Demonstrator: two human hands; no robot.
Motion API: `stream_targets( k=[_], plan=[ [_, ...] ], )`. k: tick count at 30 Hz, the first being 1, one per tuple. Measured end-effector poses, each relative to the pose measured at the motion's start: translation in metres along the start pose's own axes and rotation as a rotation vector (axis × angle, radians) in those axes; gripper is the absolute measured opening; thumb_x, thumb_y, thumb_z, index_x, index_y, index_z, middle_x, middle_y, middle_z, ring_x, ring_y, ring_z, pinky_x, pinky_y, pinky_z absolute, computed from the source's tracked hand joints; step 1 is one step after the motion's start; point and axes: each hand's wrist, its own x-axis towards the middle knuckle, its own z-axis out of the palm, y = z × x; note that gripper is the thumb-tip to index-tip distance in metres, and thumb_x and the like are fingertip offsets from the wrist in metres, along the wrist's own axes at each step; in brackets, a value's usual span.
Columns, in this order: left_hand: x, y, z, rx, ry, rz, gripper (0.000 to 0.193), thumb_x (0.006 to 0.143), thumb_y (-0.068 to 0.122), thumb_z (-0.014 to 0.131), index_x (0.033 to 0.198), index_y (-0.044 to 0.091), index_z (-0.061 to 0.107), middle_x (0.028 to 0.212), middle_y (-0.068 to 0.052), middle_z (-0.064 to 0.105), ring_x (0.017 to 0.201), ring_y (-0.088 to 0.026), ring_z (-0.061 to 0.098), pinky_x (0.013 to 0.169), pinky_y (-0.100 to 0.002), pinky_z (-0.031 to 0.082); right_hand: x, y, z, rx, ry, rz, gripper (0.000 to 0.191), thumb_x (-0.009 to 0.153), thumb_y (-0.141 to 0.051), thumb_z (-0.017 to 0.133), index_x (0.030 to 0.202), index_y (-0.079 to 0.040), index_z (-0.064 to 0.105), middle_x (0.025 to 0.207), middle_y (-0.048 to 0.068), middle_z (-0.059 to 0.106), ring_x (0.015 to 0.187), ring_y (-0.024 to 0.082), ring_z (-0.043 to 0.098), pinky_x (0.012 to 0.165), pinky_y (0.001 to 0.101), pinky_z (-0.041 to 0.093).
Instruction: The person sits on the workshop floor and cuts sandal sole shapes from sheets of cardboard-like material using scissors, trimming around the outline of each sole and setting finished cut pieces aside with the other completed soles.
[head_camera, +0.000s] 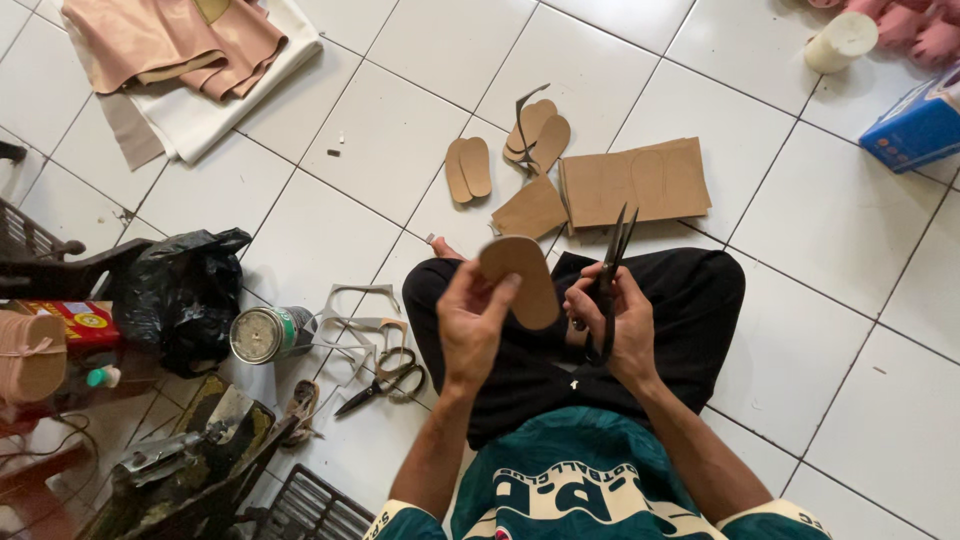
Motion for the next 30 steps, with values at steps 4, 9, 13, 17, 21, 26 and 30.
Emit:
stream_targets(
  k=[4,9,13,17,21,26,30],
  plan=[
    [0.03,0.042,-0.013,0.075,0.06,0.261,0.033,0.101,0.001,0.072,0.131,-0.007,0.062,0.118,-0.014,0.073,0.109,-0.018,0.07,0.097,-0.031,0.058,0.0,0.021,-0.012,-0.042,0.044,0.067,0.029,0.092,-0.011,0.074,0.115,-0.001,0.06,0.091,0.005,0.069,0.08,0.01,0.07,0.072,0.0236,0.056],
    [0.165,0.02,0.022,0.193,-0.171,0.29,0.047,0.101,0.011,0.069,0.143,-0.004,0.052,0.128,-0.018,0.071,0.118,-0.023,0.071,0.102,-0.034,0.06,-0.003,0.048,-0.029,-0.071,0.146,0.183,0.029,0.09,-0.01,0.075,0.115,-0.001,0.061,0.089,0.005,0.069,0.077,0.012,0.069,0.069,0.025,0.056],
    [0.257,-0.064,0.036,0.681,-0.238,0.227,0.063,0.092,0.025,0.077,0.138,-0.008,0.048,0.118,-0.027,0.068,0.107,-0.037,0.067,0.09,-0.044,0.057,-0.001,0.06,-0.044,-0.12,0.136,0.237,0.028,0.09,-0.011,0.073,0.114,-0.002,0.062,0.09,0.005,0.069,0.078,0.011,0.071,0.07,0.0248,0.059],
    [0.263,-0.138,0.043,1.133,-0.158,0.185,0.069,0.082,0.029,0.084,0.129,-0.009,0.051,0.109,-0.033,0.066,0.099,-0.049,0.063,0.084,-0.054,0.052,0.019,0.068,-0.067,-0.095,0.172,0.284,0.029,0.089,-0.012,0.074,0.114,-0.002,0.063,0.087,0.005,0.07,0.074,0.012,0.071,0.067,0.0262,0.059],
    [0.245,-0.174,0.056,1.296,-0.2,0.326,0.086,0.067,0.018,0.086,0.136,-0.013,0.045,0.117,-0.032,0.06,0.107,-0.048,0.061,0.09,-0.052,0.052,0.047,0.078,-0.093,-0.139,0.197,0.327,0.031,0.089,-0.015,0.075,0.115,-0.002,0.063,0.079,0.008,0.072,0.072,0.013,0.071,0.066,0.0259,0.057],
    [0.224,-0.172,0.049,1.301,-0.135,0.123,0.058,0.08,0.014,0.081,0.131,0.0,0.056,0.121,-0.026,0.064,0.105,-0.042,0.065,0.086,-0.048,0.055,0.074,0.087,-0.113,-0.158,0.204,0.375,0.034,0.088,-0.017,0.076,0.115,-0.002,0.063,0.081,0.006,0.072,0.073,0.012,0.07,0.066,0.0253,0.056],
    [0.183,-0.158,0.026,0.702,-0.03,-0.107,0.035,0.098,0.018,0.072,0.127,0.001,0.065,0.108,-0.02,0.075,0.096,-0.027,0.072,0.083,-0.036,0.057,0.089,0.088,-0.103,-0.157,0.177,0.307,0.038,0.088,-0.019,0.078,0.117,-0.002,0.062,0.083,0.004,0.07,0.073,0.01,0.069,0.065,0.0237,0.057]
  ],
)
